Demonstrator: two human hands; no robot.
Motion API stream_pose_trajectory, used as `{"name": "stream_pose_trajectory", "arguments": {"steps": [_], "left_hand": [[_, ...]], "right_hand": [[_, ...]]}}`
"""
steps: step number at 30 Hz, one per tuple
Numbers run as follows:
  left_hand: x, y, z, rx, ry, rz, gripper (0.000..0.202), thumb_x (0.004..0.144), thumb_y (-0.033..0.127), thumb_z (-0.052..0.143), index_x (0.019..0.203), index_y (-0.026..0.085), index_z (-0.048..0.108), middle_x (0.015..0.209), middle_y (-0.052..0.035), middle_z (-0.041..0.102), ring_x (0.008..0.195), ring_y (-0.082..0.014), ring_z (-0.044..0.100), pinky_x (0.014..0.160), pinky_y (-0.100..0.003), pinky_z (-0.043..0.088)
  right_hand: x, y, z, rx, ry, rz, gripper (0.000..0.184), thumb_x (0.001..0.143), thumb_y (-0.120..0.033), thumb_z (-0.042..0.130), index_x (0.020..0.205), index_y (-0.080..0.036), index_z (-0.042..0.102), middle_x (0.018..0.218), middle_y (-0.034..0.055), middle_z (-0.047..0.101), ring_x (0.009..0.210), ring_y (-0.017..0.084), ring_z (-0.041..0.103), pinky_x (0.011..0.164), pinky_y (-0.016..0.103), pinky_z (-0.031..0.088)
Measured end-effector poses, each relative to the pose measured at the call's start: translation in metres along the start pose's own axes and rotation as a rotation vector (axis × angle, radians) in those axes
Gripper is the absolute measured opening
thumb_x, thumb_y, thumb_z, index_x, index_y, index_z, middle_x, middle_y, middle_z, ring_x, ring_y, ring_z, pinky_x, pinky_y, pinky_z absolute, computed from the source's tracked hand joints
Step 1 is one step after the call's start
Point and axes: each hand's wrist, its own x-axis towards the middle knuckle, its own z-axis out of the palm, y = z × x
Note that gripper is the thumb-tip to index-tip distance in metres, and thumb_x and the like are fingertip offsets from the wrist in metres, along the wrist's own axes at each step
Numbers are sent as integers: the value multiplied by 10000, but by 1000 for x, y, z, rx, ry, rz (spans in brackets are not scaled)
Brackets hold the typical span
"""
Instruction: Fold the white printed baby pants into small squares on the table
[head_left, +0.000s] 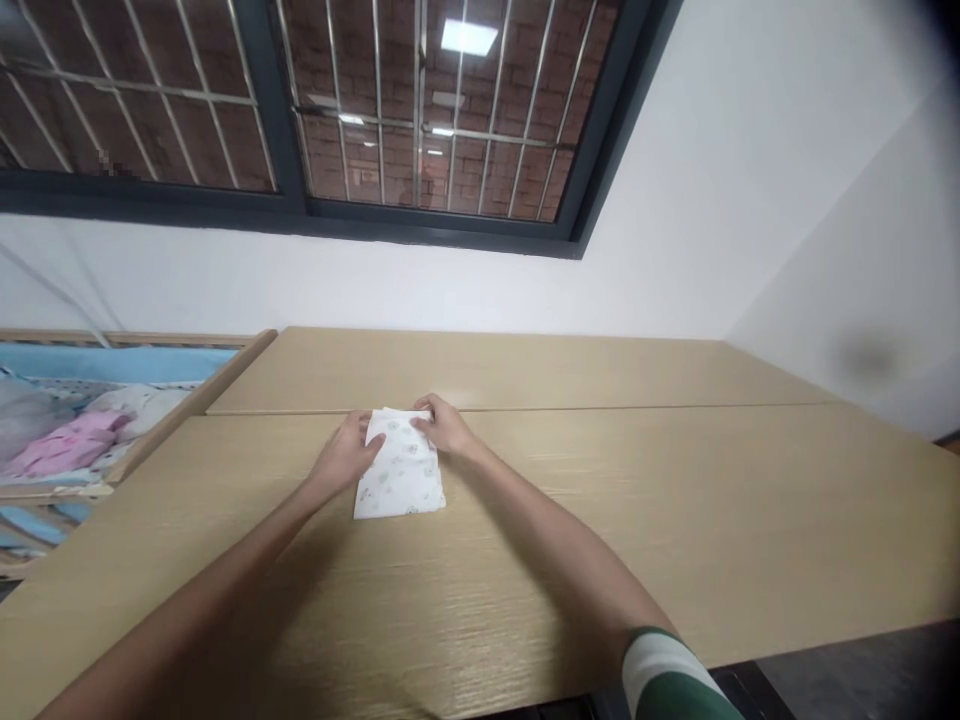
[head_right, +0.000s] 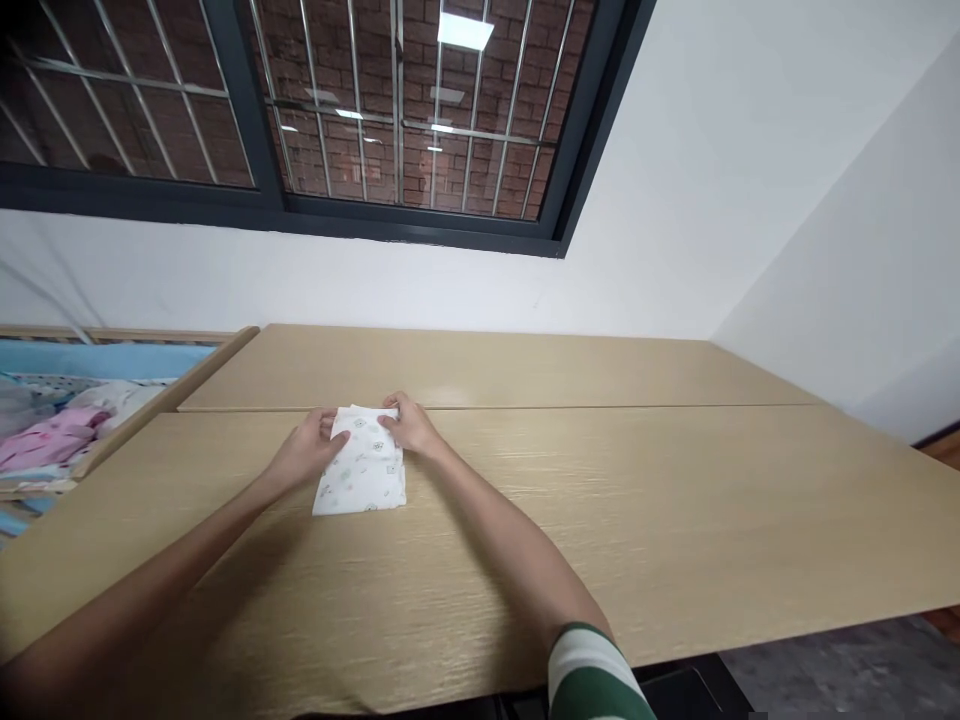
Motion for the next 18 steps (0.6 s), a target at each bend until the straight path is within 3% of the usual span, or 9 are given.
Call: {"name": "stream_pose_trajectory", "arguments": {"steps": [2,5,8,10,13,15,18], "left_hand": [[-10,0,5,139,58,97,535,878,384,616,1322,103,516,1336,-215,636,1276,-344,588,1093,-537,461],[-50,2,17,472,121,421,473,977,395,502,1359,116,520,1421,-217,586,1325,-354,545,1110,-548,438],[-100,1,33,710,78,624,468,981,392,499,1342,101,564,1371,-211,636,1267,-357,596,1041,-511,506],[-123,1,41,835,10,630,437,965,392,515,1240,79,647,1255,-226,696,1174,-378,652,951,-511,559],[-133,3,44,903,-143,621,321,978,308,474,985,141,747,959,-173,770,914,-355,731,795,-516,602],[-126,3,41,864,-205,617,325,981,252,444,924,171,753,867,-136,769,818,-321,737,738,-485,611],[-112,2,36,827,-209,602,317,978,270,463,1021,120,739,1025,-193,765,943,-338,742,725,-443,620]], "right_hand": [[7,7,0,-76,18,-54,357,892,-260,656,1223,-156,574,1213,125,653,1090,224,629,988,406,506],[-4,-2,-4,-164,12,-204,469,943,-305,633,1363,-129,520,1398,200,569,1352,281,513,1145,466,401],[-35,-29,-2,-213,-185,-411,548,1009,-410,564,1494,-182,450,1584,181,433,1479,291,403,1202,488,350],[-59,-46,7,-218,-403,-551,552,1035,-445,521,1540,-240,429,1655,114,355,1530,264,336,1229,444,325],[-79,-55,25,-193,-632,-634,511,1087,-431,395,1555,-229,442,1662,76,350,1551,201,294,1259,350,271],[-77,-46,33,-209,-686,-582,516,1102,-435,338,1548,-208,462,1640,80,386,1550,188,294,1268,341,248],[-54,-20,31,-316,-632,-499,546,1073,-502,417,1558,-254,451,1662,68,329,1564,230,258,1288,439,190]]}}
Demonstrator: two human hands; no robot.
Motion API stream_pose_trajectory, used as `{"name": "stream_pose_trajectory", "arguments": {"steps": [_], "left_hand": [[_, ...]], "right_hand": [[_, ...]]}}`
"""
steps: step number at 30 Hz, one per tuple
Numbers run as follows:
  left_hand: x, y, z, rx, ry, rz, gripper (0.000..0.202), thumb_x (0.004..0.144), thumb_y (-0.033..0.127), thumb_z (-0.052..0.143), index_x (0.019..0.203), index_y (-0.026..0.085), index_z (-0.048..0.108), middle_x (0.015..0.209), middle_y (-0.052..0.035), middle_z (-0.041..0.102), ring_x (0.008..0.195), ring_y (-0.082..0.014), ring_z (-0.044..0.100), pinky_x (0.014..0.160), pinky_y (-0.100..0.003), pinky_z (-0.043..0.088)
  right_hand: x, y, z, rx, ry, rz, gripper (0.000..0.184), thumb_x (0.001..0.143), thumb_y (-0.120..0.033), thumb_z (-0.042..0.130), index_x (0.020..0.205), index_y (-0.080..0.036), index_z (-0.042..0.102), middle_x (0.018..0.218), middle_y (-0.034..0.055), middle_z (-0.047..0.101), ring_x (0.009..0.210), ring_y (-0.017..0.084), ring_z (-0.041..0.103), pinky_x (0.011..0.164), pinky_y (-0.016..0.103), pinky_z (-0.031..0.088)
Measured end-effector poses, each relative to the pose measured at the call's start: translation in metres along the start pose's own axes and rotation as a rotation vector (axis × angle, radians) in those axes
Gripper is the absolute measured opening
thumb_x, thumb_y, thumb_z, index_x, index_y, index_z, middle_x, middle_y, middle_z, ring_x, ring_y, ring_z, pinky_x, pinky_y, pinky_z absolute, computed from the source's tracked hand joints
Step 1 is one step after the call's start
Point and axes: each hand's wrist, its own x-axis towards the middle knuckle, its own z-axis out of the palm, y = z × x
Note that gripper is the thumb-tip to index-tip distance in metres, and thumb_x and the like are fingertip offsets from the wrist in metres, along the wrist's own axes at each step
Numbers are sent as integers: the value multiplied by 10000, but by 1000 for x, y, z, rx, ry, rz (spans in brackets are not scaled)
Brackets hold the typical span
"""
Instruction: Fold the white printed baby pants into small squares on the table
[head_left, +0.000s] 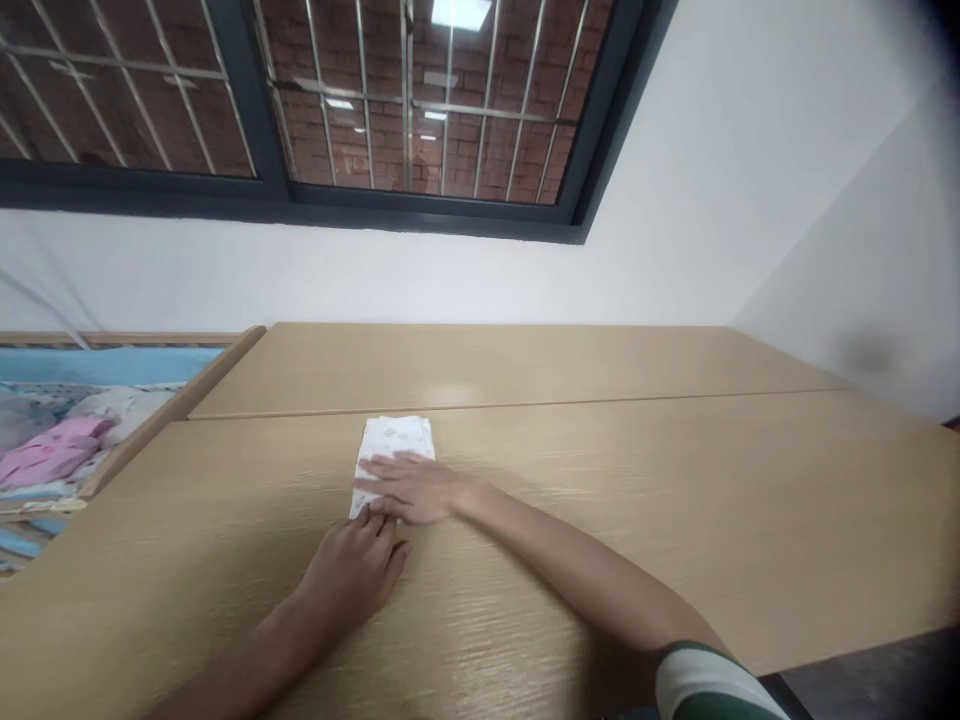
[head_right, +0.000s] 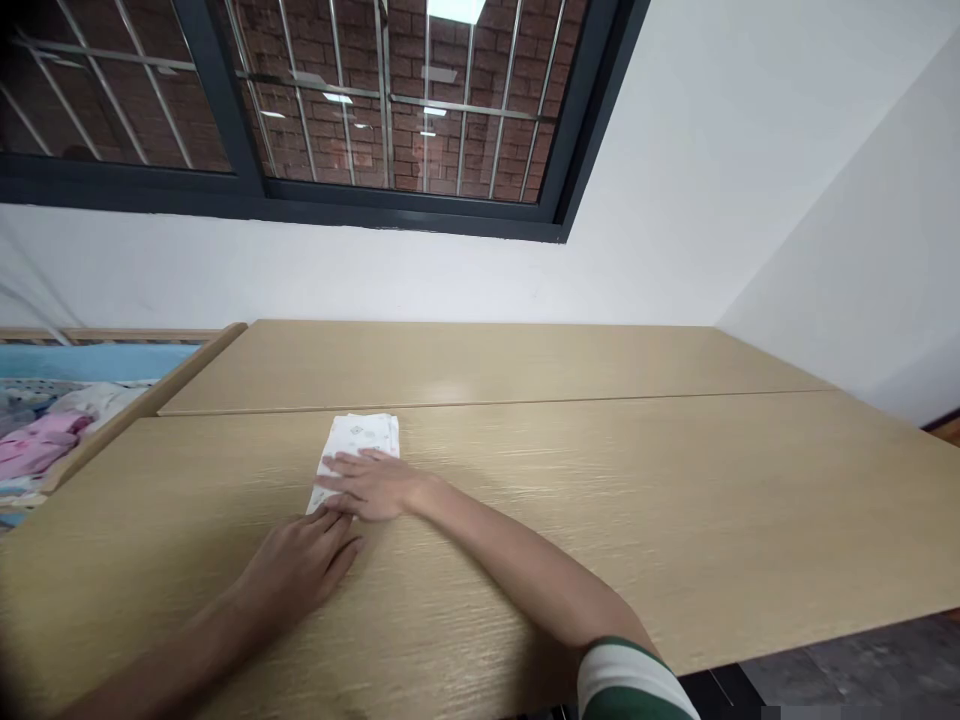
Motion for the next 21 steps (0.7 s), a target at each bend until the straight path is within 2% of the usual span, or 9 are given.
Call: {"name": "stream_pose_trajectory", "arguments": {"steps": [3,5,7,10,12,14,16,18,21], "left_hand": [[7,-8,-3,-5,-76,3,351,970,289,491,1142,70,704,1212,-260,709,1056,-373,722,760,-456,617],[11,-13,-7,-56,-155,-6,319,968,283,497,1128,105,707,1215,-236,713,1021,-347,733,795,-448,604],[15,-21,-12,-127,-213,-26,264,963,274,504,1065,161,720,1134,-175,745,952,-306,741,810,-420,586],[18,-39,-18,-208,-234,-58,227,937,273,535,1049,227,727,992,-96,766,898,-271,732,830,-389,557],[19,-53,-20,-235,-223,-31,237,913,258,565,1081,247,732,1043,-88,768,975,-275,722,878,-391,538],[18,-64,-18,-226,-209,22,236,901,212,557,1044,235,744,1170,-102,750,1076,-290,699,928,-411,518],[18,-70,-16,-204,-199,57,256,913,170,494,969,212,740,1219,-117,733,1097,-296,689,944,-427,506],[18,-72,-14,-206,-177,27,297,945,178,420,947,199,716,1164,-125,741,1049,-288,695,936,-432,502],[21,-73,-19,-305,-146,-133,284,983,279,380,985,207,654,1000,-94,739,937,-267,690,883,-404,505]], "right_hand": [[5,38,-12,-86,63,62,589,1058,-504,452,1591,-262,388,1686,70,251,1579,247,206,1296,481,141],[7,56,-18,-118,99,87,567,1073,-461,417,1601,-261,366,1685,64,254,1580,237,201,1299,485,131],[7,65,-19,-146,142,91,545,1082,-421,390,1602,-261,358,1685,58,263,1581,233,203,1299,505,129],[1,63,-13,-196,259,98,547,1086,-396,367,1600,-209,357,1684,92,279,1583,238,196,1293,502,159],[-6,56,-9,-231,370,96,536,1087,-393,357,1578,-180,390,1669,116,323,1576,244,219,1281,495,194],[-16,47,-6,-236,444,65,506,1079,-424,388,1510,-178,482,1616,131,420,1525,267,323,1246,507,259],[-28,38,-7,-193,436,18,473,1057,-471,447,1404,-176,576,1498,144,550,1404,282,474,1182,508,345],[-39,32,-8,-127,377,-24,467,1031,-501,502,1339,-166,609,1365,149,637,1274,277,574,1111,486,414],[-51,27,-7,-95,315,-93,593,947,-574,616,1358,-147,587,1363,177,632,1266,301,583,1094,482,428]]}}
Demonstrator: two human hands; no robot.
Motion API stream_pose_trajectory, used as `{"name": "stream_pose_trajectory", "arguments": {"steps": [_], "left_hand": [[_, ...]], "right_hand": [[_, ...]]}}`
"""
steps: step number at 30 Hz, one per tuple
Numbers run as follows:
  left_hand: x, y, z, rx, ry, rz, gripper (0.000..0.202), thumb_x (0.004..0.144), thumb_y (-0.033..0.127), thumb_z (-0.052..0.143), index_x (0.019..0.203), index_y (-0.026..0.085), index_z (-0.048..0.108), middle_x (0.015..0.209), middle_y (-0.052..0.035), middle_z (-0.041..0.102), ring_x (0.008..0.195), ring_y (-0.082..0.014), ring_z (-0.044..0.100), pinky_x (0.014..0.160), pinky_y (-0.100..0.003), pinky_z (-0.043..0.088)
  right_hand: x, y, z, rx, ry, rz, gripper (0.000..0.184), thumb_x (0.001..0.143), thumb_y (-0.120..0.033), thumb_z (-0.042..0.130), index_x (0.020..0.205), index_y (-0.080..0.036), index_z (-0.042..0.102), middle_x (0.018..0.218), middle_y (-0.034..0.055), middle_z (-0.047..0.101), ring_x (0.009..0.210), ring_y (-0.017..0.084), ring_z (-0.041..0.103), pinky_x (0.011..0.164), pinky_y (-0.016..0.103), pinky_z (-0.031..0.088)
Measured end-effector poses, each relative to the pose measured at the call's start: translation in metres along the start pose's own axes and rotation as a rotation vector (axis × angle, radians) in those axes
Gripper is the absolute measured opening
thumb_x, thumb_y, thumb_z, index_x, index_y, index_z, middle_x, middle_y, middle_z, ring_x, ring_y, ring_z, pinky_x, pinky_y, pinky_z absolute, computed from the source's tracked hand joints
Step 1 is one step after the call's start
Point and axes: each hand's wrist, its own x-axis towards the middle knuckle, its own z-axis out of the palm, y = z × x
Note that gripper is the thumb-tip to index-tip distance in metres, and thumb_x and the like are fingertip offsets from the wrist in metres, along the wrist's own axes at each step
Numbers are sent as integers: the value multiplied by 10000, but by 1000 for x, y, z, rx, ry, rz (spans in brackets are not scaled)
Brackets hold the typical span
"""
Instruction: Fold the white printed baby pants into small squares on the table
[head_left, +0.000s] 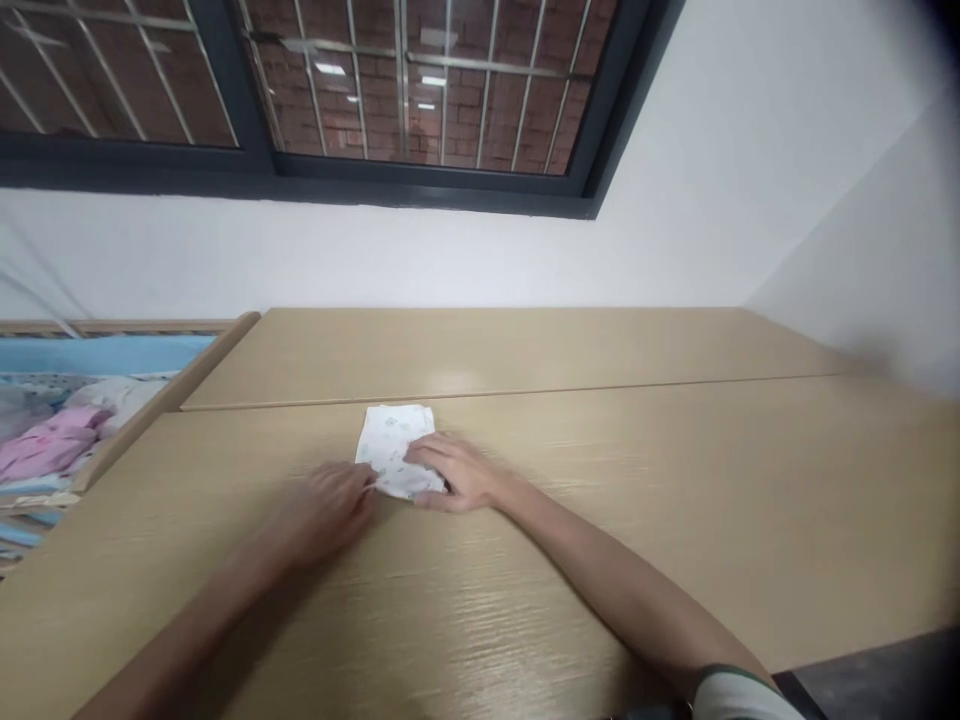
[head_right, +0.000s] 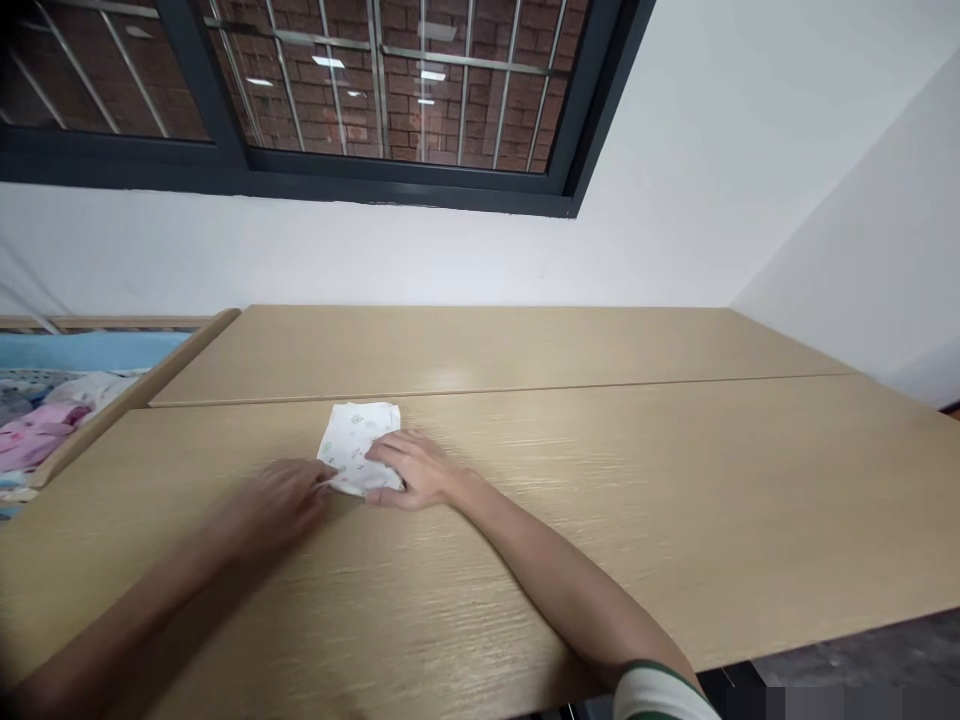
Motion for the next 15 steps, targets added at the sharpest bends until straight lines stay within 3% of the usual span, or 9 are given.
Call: {"name": "stream_pose_trajectory", "arguments": {"steps": [2,3,6,8,11,13,15], "left_hand": [[0,-1,-8,-160,2,-127,295,1003,388,372,979,219,613,922,-56,717,861,-247,675,798,-358,509],[0,-3,-13,-256,1,-177,323,1008,442,368,969,223,602,901,-40,709,835,-237,666,759,-336,507],[-2,-9,-24,-500,12,-229,411,987,568,411,983,223,634,938,-29,720,874,-238,660,770,-318,524],[-4,-15,-26,-579,-10,-233,433,935,605,525,1083,224,670,1062,-48,740,984,-277,666,857,-355,540],[-3,-22,-16,-678,-72,-244,525,893,606,619,1263,235,643,1248,-70,720,1108,-317,663,943,-403,540],[0,-25,-4,-697,-51,-281,492,926,620,560,1211,231,664,1175,-63,746,1037,-300,689,875,-384,555],[4,-26,8,-627,15,-356,478,949,643,495,1041,218,691,986,-49,765,882,-275,699,752,-358,545]], "right_hand": [[-5,-3,3,0,27,-31,654,903,-592,665,1366,-139,575,1414,197,601,1299,317,568,1106,480,421],[-6,-5,5,4,55,-22,597,924,-558,647,1350,-144,581,1394,191,620,1273,308,591,1090,465,437],[-4,-12,12,43,137,125,326,1028,-401,500,1231,-178,624,1127,126,741,996,241,695,901,376,515],[-2,-16,13,85,168,275,288,1050,-393,452,1157,-196,633,916,71,742,783,205,678,747,324,504],[3,-17,12,167,228,462,310,1038,-473,471,1092,-209,623,727,11,667,618,178,598,627,296,456],[6,-15,13,236,284,527,316,1015,-502,505,1075,-212,614,715,3,641,607,176,583,605,298,453],[9,-11,17,297,344,578,313,993,-498,538,1103,-212,599,764,13,648,637,181,593,615,309,475]]}}
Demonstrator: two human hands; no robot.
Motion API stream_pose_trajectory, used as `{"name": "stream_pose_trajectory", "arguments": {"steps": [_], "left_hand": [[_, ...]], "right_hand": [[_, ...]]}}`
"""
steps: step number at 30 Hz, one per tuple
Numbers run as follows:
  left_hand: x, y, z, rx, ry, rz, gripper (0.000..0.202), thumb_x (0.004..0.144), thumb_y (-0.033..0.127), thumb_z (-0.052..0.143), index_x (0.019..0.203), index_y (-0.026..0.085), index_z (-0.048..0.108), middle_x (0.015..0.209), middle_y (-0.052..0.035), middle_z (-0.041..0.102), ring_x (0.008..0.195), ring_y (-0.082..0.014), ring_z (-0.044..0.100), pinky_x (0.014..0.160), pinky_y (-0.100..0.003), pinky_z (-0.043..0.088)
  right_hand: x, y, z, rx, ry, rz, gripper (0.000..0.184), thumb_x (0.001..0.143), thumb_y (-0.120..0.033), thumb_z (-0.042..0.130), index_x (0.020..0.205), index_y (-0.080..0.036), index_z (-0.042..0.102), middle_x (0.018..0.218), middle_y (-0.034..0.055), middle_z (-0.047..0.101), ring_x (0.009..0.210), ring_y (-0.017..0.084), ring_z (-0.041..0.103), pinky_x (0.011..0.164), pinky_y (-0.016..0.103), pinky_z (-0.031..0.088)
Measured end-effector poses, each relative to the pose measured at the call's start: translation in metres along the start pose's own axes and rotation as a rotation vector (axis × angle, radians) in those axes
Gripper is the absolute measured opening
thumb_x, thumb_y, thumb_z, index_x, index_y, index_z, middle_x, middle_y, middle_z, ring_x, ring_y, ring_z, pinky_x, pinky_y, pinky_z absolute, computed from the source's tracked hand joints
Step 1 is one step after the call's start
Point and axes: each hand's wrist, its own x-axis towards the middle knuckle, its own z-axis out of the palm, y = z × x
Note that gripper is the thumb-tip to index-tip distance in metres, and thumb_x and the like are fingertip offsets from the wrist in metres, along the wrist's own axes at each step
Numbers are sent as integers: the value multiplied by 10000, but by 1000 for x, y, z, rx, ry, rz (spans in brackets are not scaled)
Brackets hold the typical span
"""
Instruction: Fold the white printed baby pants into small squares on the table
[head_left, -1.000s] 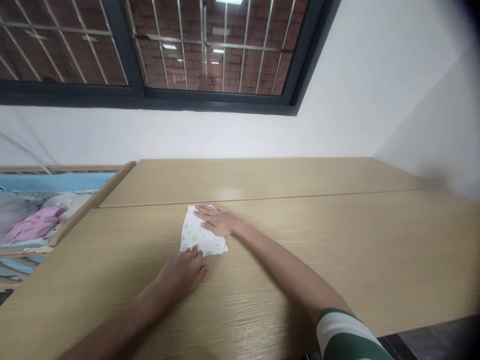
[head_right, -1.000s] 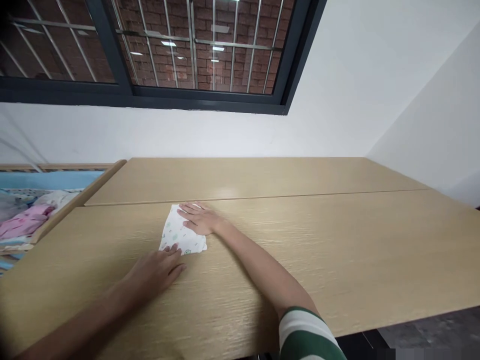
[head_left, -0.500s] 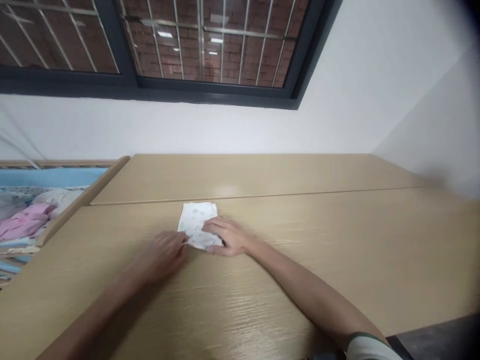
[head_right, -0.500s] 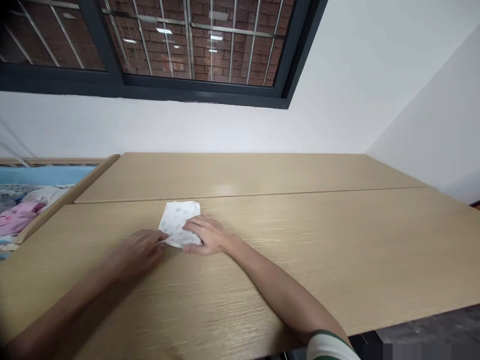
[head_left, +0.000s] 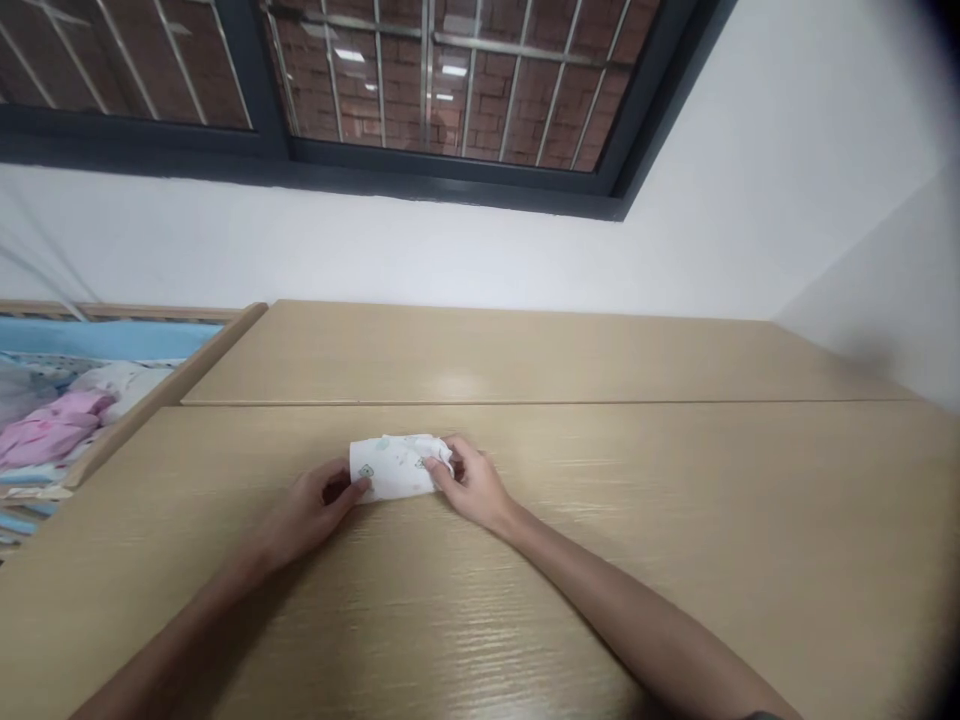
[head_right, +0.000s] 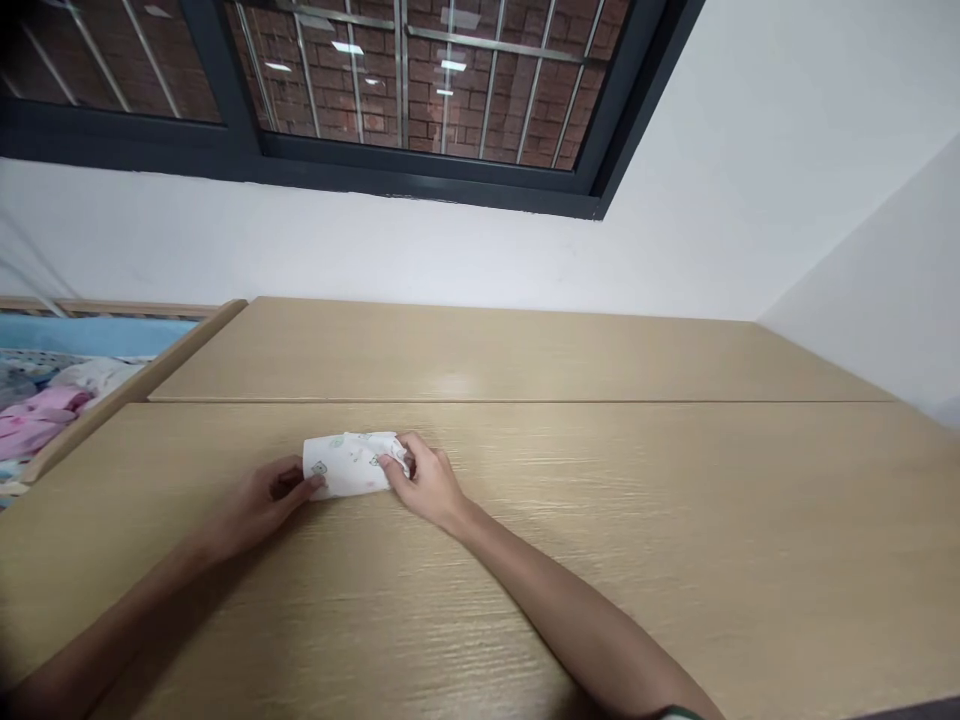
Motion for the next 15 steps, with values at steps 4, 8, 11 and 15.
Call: {"name": "stream_pose_trajectory", "arguments": {"steps": [4,8,11,15], "left_hand": [[6,-4,16,72,180,-65,451,930,637,522,969,214,675,962,-44,765,880,-260,706,760,-350,538],[6,-9,24,214,322,-61,440,919,575,571,1144,199,614,1015,-74,752,936,-282,714,820,-402,572],[2,-8,32,443,560,174,474,960,481,555,1314,167,531,1250,-167,673,1182,-340,649,973,-492,553],[1,6,49,559,449,559,681,1018,357,483,1603,162,194,1618,-206,368,1521,-329,340,1193,-508,406]], "right_hand": [[7,9,8,23,141,88,351,936,-386,613,1222,-200,528,963,64,673,837,221,648,780,379,554],[7,11,11,-131,248,-42,352,947,-270,575,1278,-167,517,1207,166,624,1141,284,616,979,468,533],[3,3,11,-351,151,-398,391,1003,-233,483,1388,-174,517,1356,189,598,1318,309,544,1087,507,467],[2,-8,11,-498,-96,-631,622,1023,-376,495,1570,-117,352,1602,180,421,1532,303,315,1230,504,333]]}}
